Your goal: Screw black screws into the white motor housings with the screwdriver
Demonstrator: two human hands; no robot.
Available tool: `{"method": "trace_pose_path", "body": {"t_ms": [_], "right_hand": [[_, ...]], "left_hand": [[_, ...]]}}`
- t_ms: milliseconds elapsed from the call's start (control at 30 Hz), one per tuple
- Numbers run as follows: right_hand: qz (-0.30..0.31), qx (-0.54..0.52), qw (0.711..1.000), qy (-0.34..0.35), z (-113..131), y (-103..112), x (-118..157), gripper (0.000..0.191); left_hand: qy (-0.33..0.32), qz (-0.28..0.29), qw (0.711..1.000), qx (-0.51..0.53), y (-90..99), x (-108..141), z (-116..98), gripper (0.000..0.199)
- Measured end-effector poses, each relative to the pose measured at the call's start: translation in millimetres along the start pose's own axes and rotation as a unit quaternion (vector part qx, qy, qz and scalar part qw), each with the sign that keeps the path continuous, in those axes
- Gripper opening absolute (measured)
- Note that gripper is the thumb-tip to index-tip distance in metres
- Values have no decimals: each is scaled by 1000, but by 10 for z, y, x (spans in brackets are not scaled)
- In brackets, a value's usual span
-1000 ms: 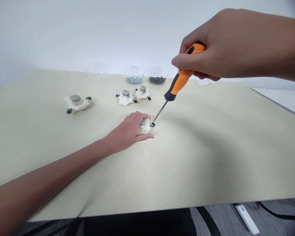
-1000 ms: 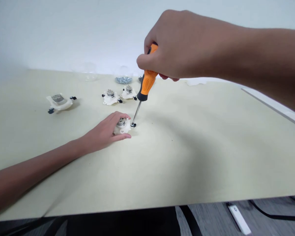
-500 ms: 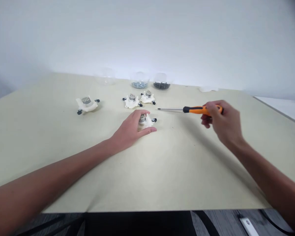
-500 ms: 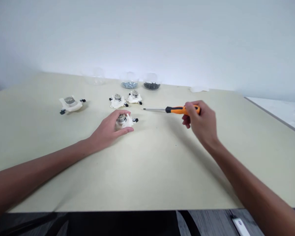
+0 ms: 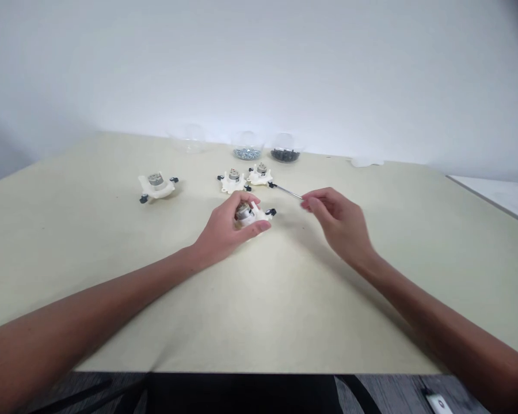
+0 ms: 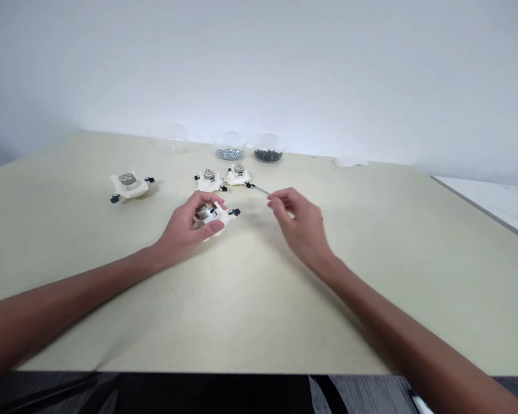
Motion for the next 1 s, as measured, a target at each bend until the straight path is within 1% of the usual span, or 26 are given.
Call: {"method": "trace_pose_path", "body": {"t_ms": [33,67,133,167,233,300,333,433,567,600,633,667,700,767,800,833,867,933,967,1000], "right_hand": [[22,-79,996,-26,64,-150,34,25],[57,-145,987,-46,124,-325,74,26],[111,-235,962,-78,178,-604,159,27],[130,-269,950,-91,170,-700,197,27],[149,-322,928,-109,112,-799,254,27],[153,-349,918,-111,53,-809,281,25],[151,-347,920,-106,36,-792,287,24],[128,-306,940,-79,40,-695,290,21],[76,-198,977,-12,166,-531,287,18],[71,-186,980,-7,181,-518,284,17],[75,-198,977,-17,169,-529,280,17],[90,-236,967,-46,128,-573,278,17],[114,-294,945,-88,73,-649,288,18],[166,-408,882,-169,-3,-826,340,20],[181,-440,859,-190,-15,-879,361,20],[184,-444,856,-190,-17,-887,364,20],[173,-416,876,-170,-12,-847,345,20],[119,-305,941,-91,45,-668,281,17],[94,-249,962,-56,88,-586,261,16],[83,-218,972,-39,114,-542,250,16]], "left_hand": [[3,-1,1000,18,6,0,19,44],[4,1,999,33,7,-1,34,44],[0,8,999,48,-3,-6,47,45],[-3,15,999,49,-17,-8,49,45],[-8,33,998,47,-51,-14,42,46],[-14,42,998,47,-68,-19,27,46],[-15,43,998,48,-71,-20,20,45],[-10,49,998,43,-86,-22,15,43],[1,57,998,28,-104,-22,29,38],[0,57,998,26,-105,-22,31,37],[-2,57,998,22,-107,-22,31,36],[-6,57,998,18,-108,-22,27,36],[-14,59,998,12,-110,-21,18,35],[-32,61,998,-2,-119,-17,-11,34],[-38,63,997,-8,-125,-16,-22,34],[-39,63,997,-14,-129,-16,-25,33],[-36,62,997,-19,-130,-18,-21,32],[-22,60,998,-29,-130,-25,-2,31],[-18,58,998,-33,-128,-28,4,31],[-16,56,998,-36,-123,-29,6,31]]}}
Point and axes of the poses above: each hand's wrist, its own x-axis away from the middle knuckle, its own y-axis out of the back of the hand, z = x × y, the point moved 10 cm from there along -x, towards the middle knuckle, and after that the axes turned 3 degrees about -x, right-handed, at the moved point
